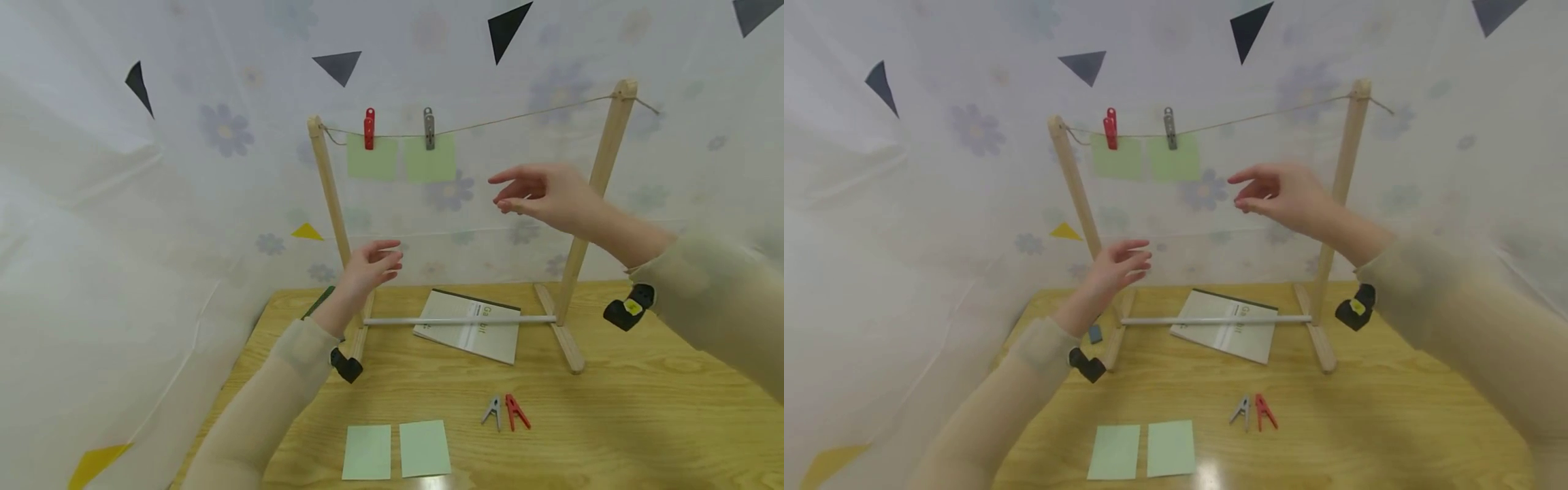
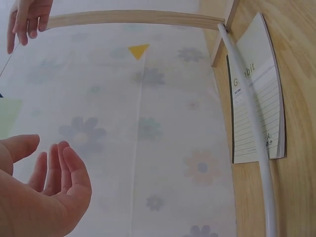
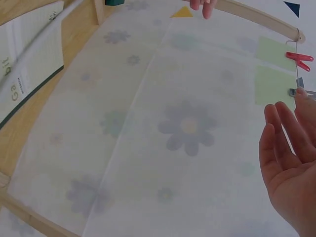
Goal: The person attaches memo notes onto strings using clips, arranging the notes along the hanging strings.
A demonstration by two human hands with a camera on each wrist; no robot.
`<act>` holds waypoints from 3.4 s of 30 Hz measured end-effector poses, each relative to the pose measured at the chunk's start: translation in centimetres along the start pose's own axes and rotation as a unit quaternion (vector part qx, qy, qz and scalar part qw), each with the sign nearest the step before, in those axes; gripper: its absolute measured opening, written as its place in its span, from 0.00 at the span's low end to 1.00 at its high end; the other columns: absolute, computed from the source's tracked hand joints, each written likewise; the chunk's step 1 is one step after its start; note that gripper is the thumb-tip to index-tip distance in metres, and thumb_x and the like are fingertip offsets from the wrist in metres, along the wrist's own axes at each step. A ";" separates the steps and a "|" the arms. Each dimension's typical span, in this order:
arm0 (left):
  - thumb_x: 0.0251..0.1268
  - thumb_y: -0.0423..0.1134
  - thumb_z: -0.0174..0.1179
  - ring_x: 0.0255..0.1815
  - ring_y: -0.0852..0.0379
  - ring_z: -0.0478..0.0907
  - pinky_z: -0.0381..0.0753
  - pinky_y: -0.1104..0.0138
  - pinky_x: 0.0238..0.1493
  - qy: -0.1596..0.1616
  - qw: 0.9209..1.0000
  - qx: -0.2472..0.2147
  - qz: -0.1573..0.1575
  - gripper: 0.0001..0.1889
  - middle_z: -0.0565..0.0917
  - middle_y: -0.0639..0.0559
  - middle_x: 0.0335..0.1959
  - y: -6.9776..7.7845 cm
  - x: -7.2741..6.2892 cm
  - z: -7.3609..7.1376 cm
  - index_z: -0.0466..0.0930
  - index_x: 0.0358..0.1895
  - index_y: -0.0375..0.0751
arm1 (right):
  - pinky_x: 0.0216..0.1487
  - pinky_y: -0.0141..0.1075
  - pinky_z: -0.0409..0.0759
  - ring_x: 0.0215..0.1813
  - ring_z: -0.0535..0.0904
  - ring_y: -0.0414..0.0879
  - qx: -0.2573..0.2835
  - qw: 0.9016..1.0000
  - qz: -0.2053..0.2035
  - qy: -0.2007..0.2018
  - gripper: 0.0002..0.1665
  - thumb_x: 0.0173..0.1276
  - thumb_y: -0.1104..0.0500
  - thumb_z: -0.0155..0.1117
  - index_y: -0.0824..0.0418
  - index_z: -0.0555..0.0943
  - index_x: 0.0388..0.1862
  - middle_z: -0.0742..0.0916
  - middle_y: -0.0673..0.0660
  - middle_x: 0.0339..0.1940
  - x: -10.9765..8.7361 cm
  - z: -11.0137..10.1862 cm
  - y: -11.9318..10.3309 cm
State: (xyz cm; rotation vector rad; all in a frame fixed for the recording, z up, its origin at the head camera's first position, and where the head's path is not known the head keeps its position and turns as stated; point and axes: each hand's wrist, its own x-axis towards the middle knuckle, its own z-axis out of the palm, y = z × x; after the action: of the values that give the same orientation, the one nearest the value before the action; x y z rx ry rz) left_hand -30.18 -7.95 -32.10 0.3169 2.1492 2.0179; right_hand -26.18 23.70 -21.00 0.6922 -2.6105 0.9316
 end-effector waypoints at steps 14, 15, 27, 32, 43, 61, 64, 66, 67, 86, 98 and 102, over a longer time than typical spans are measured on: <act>0.73 0.38 0.58 0.51 0.49 0.81 0.77 0.53 0.63 -0.042 0.998 0.043 -0.023 0.21 0.80 0.39 0.59 -3.5 -1.5 0.1 0.73 0.67 0.42 | 0.42 0.28 0.82 0.42 0.86 0.40 0.023 0.996 0.008 -0.081 0.25 0.70 0.59 0.65 0.58 0.77 0.65 0.90 0.56 0.45 -4.5 3.9 3.1; 0.73 0.38 0.58 0.51 0.50 0.81 0.77 0.53 0.63 -0.046 0.997 0.048 -0.025 0.21 0.80 0.39 0.59 -3.8 -1.6 0.1 0.73 0.67 0.42 | 0.42 0.28 0.82 0.42 0.86 0.40 0.030 0.996 0.010 -0.082 0.24 0.70 0.59 0.65 0.59 0.77 0.65 0.90 0.56 0.45 -4.8 4.1 3.3; 0.73 0.37 0.58 0.59 0.38 0.78 0.78 0.51 0.62 -0.089 0.993 0.073 -0.031 0.23 0.78 0.34 0.60 -6.6 -3.2 -0.1 0.71 0.68 0.39 | 0.39 0.31 0.82 0.40 0.86 0.39 0.069 0.992 0.043 -0.098 0.23 0.69 0.59 0.66 0.59 0.79 0.63 0.90 0.53 0.42 -7.6 6.6 5.8; 0.73 0.40 0.58 0.57 0.41 0.79 0.79 0.52 0.61 -0.103 0.991 0.081 -0.040 0.23 0.77 0.32 0.61 -8.1 -3.6 -0.4 0.70 0.68 0.39 | 0.37 0.34 0.83 0.40 0.86 0.40 0.084 0.988 0.062 -0.114 0.24 0.70 0.59 0.66 0.60 0.77 0.64 0.90 0.54 0.43 -8.8 7.6 6.8; 0.72 0.39 0.59 0.49 0.49 0.83 0.82 0.55 0.56 -0.096 0.988 0.101 -0.066 0.22 0.81 0.34 0.57 -11.1 -4.5 -0.4 0.73 0.66 0.35 | 0.39 0.34 0.84 0.41 0.86 0.41 0.114 0.981 0.074 -0.139 0.25 0.69 0.58 0.66 0.63 0.77 0.63 0.90 0.54 0.42 -11.5 10.1 8.7; 0.73 0.38 0.59 0.54 0.41 0.81 0.82 0.55 0.55 -0.138 0.982 0.103 -0.078 0.23 0.81 0.33 0.55 -13.7 -6.1 -0.8 0.70 0.66 0.32 | 0.38 0.33 0.84 0.40 0.86 0.42 0.154 0.972 0.095 -0.148 0.27 0.68 0.56 0.67 0.65 0.77 0.63 0.90 0.55 0.41 -14.1 12.7 10.7; 0.73 0.37 0.58 0.55 0.40 0.80 0.82 0.57 0.55 -0.150 0.980 0.108 -0.072 0.23 0.80 0.31 0.55 -13.9 -6.6 -1.1 0.70 0.66 0.30 | 0.36 0.33 0.83 0.39 0.86 0.42 0.151 0.974 0.085 -0.147 0.26 0.68 0.56 0.67 0.64 0.77 0.62 0.90 0.57 0.41 -14.5 13.3 11.0; 0.72 0.37 0.59 0.53 0.42 0.81 0.82 0.59 0.54 -0.153 0.979 0.120 -0.067 0.23 0.81 0.31 0.54 -14.2 -6.9 -1.4 0.70 0.65 0.30 | 0.35 0.33 0.83 0.38 0.87 0.41 0.149 0.977 0.066 -0.139 0.25 0.68 0.58 0.68 0.65 0.78 0.61 0.90 0.59 0.40 -14.8 13.7 11.1; 0.72 0.37 0.59 0.52 0.45 0.81 0.82 0.60 0.54 -0.153 0.978 0.130 -0.065 0.23 0.81 0.32 0.53 -14.3 -7.1 -1.6 0.71 0.65 0.30 | 0.35 0.33 0.83 0.37 0.87 0.42 0.150 0.978 0.053 -0.136 0.24 0.68 0.59 0.68 0.66 0.78 0.61 0.90 0.60 0.39 -15.0 13.9 11.2; 0.69 0.35 0.62 0.47 0.59 0.80 0.80 0.72 0.42 -0.169 0.976 0.124 -0.065 0.20 0.82 0.36 0.52 -17.1 -10.5 -4.1 0.74 0.61 0.31 | 0.36 0.32 0.83 0.40 0.84 0.35 0.221 0.958 0.060 -0.174 0.26 0.68 0.63 0.66 0.77 0.74 0.59 0.88 0.64 0.40 -19.3 17.3 12.6; 0.66 0.34 0.65 0.46 0.59 0.79 0.78 0.72 0.46 -0.189 0.969 0.145 -0.058 0.23 0.83 0.37 0.50 -17.6 -11.9 -5.4 0.74 0.62 0.32 | 0.39 0.29 0.81 0.42 0.81 0.31 0.183 0.964 0.088 -0.171 0.27 0.65 0.58 0.70 0.70 0.77 0.59 0.88 0.54 0.40 -21.1 18.3 13.1; 0.65 0.34 0.66 0.44 0.59 0.78 0.77 0.73 0.45 -0.206 0.964 0.162 -0.051 0.22 0.84 0.40 0.49 -17.6 -12.2 -5.7 0.75 0.62 0.34 | 0.37 0.29 0.80 0.41 0.80 0.31 0.178 0.966 0.083 -0.168 0.27 0.65 0.58 0.70 0.70 0.77 0.59 0.88 0.52 0.38 -21.4 18.5 13.1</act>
State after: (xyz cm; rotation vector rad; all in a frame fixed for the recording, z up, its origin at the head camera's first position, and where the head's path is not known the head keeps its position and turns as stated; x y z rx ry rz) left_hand -20.56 -17.74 -49.47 0.5973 2.1582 1.3865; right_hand -16.83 27.81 -50.42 0.7854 -2.8575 1.4772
